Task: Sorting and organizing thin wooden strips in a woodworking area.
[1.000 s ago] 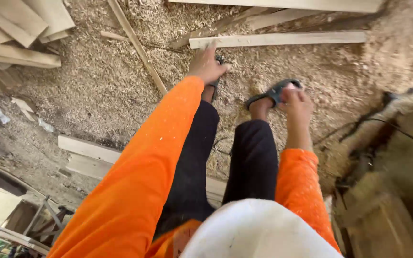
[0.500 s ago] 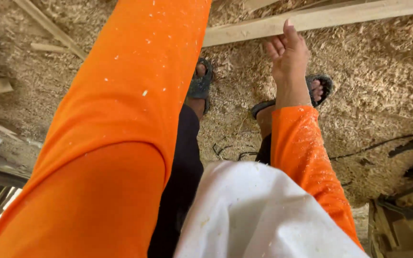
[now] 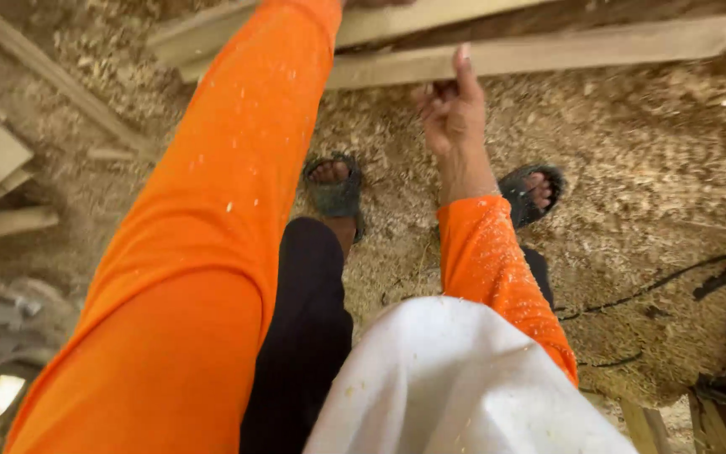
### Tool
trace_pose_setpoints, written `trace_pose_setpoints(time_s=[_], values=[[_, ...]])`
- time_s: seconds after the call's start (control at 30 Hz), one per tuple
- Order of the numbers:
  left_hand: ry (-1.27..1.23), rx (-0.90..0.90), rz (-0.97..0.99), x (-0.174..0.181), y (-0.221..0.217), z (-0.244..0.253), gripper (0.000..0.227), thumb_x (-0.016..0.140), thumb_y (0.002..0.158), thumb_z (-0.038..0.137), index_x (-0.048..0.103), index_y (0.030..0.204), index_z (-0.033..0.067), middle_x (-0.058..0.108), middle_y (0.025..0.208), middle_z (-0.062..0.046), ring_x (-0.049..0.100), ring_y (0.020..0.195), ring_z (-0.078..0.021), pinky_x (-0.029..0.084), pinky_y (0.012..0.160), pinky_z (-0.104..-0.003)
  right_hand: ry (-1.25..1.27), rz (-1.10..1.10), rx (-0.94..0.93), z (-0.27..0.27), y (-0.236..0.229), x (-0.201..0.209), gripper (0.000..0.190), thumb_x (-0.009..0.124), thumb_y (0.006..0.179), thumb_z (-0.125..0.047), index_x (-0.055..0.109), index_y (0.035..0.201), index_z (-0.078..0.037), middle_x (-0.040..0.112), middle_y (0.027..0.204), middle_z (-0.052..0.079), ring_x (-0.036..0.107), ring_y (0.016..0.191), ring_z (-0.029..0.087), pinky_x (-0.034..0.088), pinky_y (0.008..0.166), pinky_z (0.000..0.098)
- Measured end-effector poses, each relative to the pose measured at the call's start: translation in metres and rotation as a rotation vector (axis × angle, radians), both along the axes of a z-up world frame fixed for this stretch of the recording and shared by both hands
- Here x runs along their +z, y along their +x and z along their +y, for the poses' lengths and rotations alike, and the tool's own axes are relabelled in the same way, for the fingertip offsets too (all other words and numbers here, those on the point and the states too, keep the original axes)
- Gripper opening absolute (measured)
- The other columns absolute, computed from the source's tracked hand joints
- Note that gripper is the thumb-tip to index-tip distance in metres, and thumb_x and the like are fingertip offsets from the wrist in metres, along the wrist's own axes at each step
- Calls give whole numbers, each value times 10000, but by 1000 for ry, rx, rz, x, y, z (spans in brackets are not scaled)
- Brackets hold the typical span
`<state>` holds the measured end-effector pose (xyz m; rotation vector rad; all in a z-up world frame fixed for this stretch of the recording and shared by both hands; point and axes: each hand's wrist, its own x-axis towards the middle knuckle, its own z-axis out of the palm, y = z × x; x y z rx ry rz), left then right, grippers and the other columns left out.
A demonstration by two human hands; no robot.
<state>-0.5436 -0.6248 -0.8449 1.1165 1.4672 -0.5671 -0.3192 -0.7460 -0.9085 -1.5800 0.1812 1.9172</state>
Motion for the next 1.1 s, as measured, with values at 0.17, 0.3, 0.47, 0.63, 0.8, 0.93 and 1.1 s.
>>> trace_pose_setpoints(time_s=[0.17, 0.3, 0.47, 0.63, 0.8, 0.93, 1.1], values=[[-7, 24, -1, -14, 31, -3, 459, 750, 816, 366, 782, 1176, 84, 724, 1098, -148, 669, 999, -282, 536, 922, -510, -101, -1, 149, 3, -5, 6, 1172, 815, 605, -666, 344, 1515, -97, 579, 1336, 253, 561, 1205, 384, 450, 1006, 640], [-18, 86, -36, -18, 37, -19, 897, 908, 602, 417, 538, 1303, -3, 687, 1098, -171, 697, 982, -298, 583, 856, -438, 37, 311, -151, -11, -4, 11, 1046, 820, 798, -606, 371, 1576, -70, 529, 1464, 166, 491, 1380, 338, 407, 1224, 532], [-291, 87, -160, 49, 32, -62, 899, 831, 568, 445, 681, 1372, 71, 734, 1202, -152, 721, 1013, -306, 577, 908, -430, -145, 247, -149, -45, -11, 105, 963, 760, 746, -595, 403, 1492, -100, 566, 1360, 147, 523, 1318, 357, 417, 1145, 597], [-166, 124, -83, 180, 23, -111, 891, 892, 489, 398, 659, 1240, -21, 725, 1183, -231, 742, 1014, -350, 604, 905, -436, -139, 367, -323, -139, -21, 174, 638, 701, 982, -424, 479, 1458, -63, 594, 1308, 130, 529, 1284, 333, 398, 1203, 535], [-19, 6, -180, 301, 6, -156, 891, 936, 483, 477, 698, 1186, -15, 724, 1162, -234, 719, 1040, -357, 577, 932, -430, -10, 489, -351, -166, -40, 329, 556, 704, 955, -390, 565, 1402, -89, 661, 1288, 82, 611, 1170, 268, 480, 1064, 442], [16, 82, -348, 465, 8, -125, 741, 904, 562, 375, 704, 1192, 39, 785, 1052, -141, 758, 963, -287, 585, 868, -402, 146, 445, -337, -169, -54, 426, 512, 783, 967, -284, 604, 1373, -29, 682, 1272, 87, 653, 1123, 254, 536, 983, 409], [172, 56, -394, 619, 61, -79, 606, 863, 604, 185, 711, 1177, 57, 804, 1007, -106, 773, 928, -225, 609, 819, -387, 560, 177, -437, -76, -15, 623, 614, 834, 857, -216, 570, 1395, -80, 668, 1314, 61, 647, 1223, 199, 527, 1062, 383]])
